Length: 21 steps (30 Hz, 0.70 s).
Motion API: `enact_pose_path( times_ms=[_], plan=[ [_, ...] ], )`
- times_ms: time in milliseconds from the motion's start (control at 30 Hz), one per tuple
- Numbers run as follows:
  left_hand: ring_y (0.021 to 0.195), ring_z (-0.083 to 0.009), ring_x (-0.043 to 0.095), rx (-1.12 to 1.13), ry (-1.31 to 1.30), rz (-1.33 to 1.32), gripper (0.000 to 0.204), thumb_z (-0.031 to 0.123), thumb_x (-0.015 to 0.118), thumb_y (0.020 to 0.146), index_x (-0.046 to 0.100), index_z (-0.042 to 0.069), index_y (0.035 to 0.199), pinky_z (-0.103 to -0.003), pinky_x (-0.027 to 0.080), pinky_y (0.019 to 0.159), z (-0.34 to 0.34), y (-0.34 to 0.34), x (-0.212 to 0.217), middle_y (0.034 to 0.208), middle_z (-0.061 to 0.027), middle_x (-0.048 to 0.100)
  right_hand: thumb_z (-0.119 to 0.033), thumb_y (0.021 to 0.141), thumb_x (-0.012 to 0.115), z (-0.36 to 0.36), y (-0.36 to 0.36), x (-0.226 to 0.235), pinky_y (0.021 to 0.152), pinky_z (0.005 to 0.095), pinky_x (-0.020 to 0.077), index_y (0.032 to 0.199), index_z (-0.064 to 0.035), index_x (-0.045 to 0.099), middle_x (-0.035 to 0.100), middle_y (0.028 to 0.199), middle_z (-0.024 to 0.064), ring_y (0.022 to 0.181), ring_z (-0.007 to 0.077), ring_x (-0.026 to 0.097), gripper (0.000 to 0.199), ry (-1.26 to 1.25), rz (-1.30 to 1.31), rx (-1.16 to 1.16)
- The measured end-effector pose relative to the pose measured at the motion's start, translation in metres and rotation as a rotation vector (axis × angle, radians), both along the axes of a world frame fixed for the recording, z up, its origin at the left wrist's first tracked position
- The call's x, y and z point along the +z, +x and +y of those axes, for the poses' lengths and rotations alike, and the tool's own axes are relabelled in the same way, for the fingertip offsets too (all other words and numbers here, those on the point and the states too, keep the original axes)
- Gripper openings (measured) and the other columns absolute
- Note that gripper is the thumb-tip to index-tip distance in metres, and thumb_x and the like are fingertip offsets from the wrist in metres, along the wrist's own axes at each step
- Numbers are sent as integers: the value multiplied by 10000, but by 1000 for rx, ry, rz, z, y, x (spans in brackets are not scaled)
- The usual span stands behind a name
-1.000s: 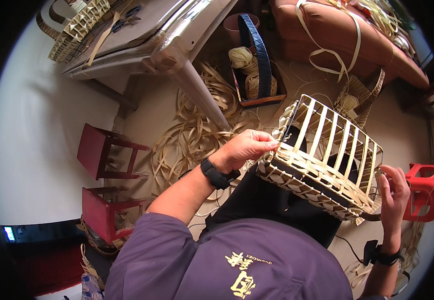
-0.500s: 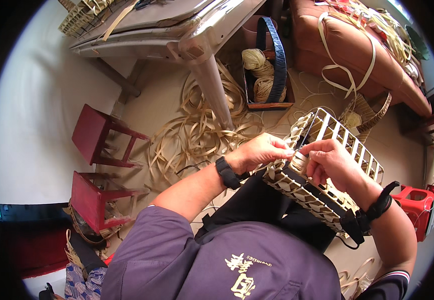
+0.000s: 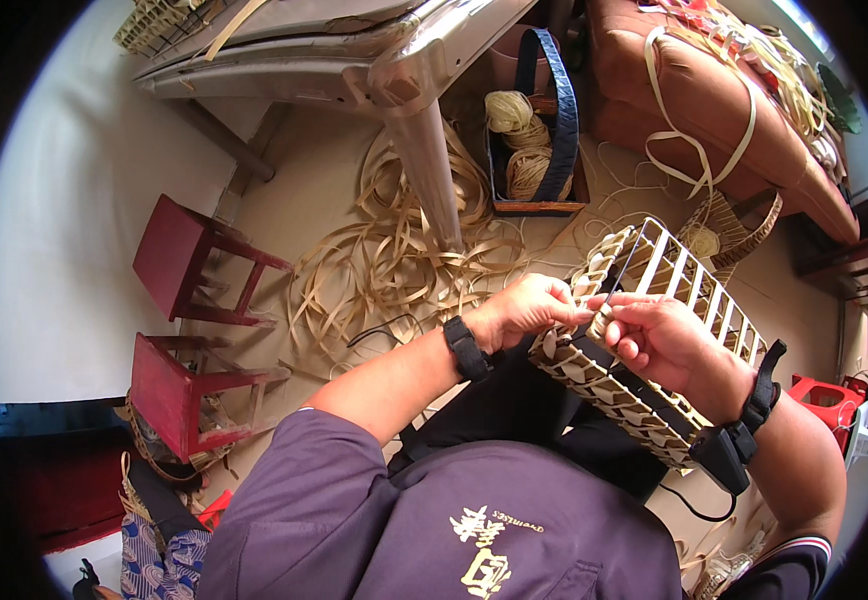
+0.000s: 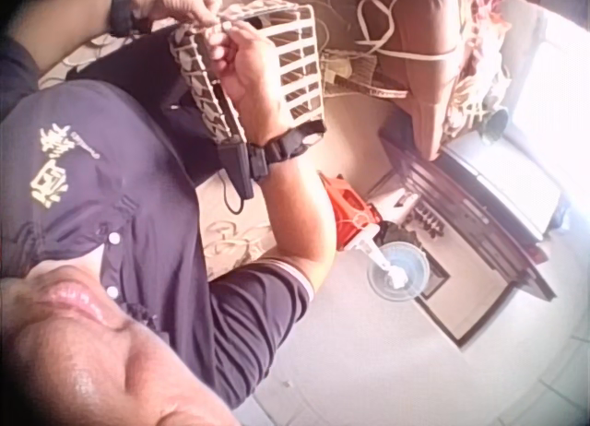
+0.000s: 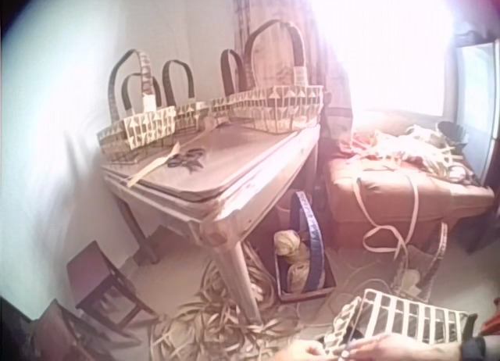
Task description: The person weaves a basket by hand, threading flexible strips through a base frame, pulling them tight, and tucking the ends into the structure.
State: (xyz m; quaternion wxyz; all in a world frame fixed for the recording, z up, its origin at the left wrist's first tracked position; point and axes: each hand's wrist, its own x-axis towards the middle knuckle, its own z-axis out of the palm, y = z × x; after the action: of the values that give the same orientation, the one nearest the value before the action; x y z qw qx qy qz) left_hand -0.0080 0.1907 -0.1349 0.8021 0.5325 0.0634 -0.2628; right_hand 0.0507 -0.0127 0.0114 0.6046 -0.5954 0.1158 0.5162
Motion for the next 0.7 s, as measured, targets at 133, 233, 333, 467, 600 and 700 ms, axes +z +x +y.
enact_pose_path(
  times_ms=[133,233,333,467,600,700],
  plan=[
    [658,-52,528,-79,-94,116,262,203,873,906,636,134,817,-215,391,599,4,8,8,810,49,646,-54,1102,458,1,10,4,456,251,471,1315,52,608,697,753,93,518,131,607,281,-70,-3,59],
    [633,-49,503,-60,-27,28,255,192,873,892,637,137,813,-223,364,565,-2,7,6,785,48,634,-30,1055,529,5,27,11,450,284,519,1218,54,640,726,717,154,492,180,669,215,-304,-297,382],
    [639,-68,542,-31,80,-65,212,152,823,888,631,107,809,-240,409,573,-6,2,11,752,27,630,-44,1038,567,9,38,19,459,275,526,1177,52,668,740,724,146,524,178,701,196,-355,-315,511],
    [672,-66,567,-15,178,-172,175,130,767,878,618,75,806,-244,453,613,-4,-1,16,756,22,623,-89,1035,611,15,45,20,475,256,527,1055,28,715,754,736,103,570,159,732,158,-402,-423,746],
    [717,-46,561,-78,195,-199,145,115,765,888,634,67,846,-233,458,655,4,2,17,784,34,624,-129,1045,625,19,51,20,487,252,537,967,11,724,760,737,91,587,148,738,188,-401,-411,812],
    [876,-71,636,-82,174,-343,249,135,849,862,707,46,1046,-239,522,807,18,6,18,980,0,700,-158,1064,598,23,49,23,488,255,544,927,11,716,754,724,93,576,147,732,248,-400,-382,801]
  ],
)
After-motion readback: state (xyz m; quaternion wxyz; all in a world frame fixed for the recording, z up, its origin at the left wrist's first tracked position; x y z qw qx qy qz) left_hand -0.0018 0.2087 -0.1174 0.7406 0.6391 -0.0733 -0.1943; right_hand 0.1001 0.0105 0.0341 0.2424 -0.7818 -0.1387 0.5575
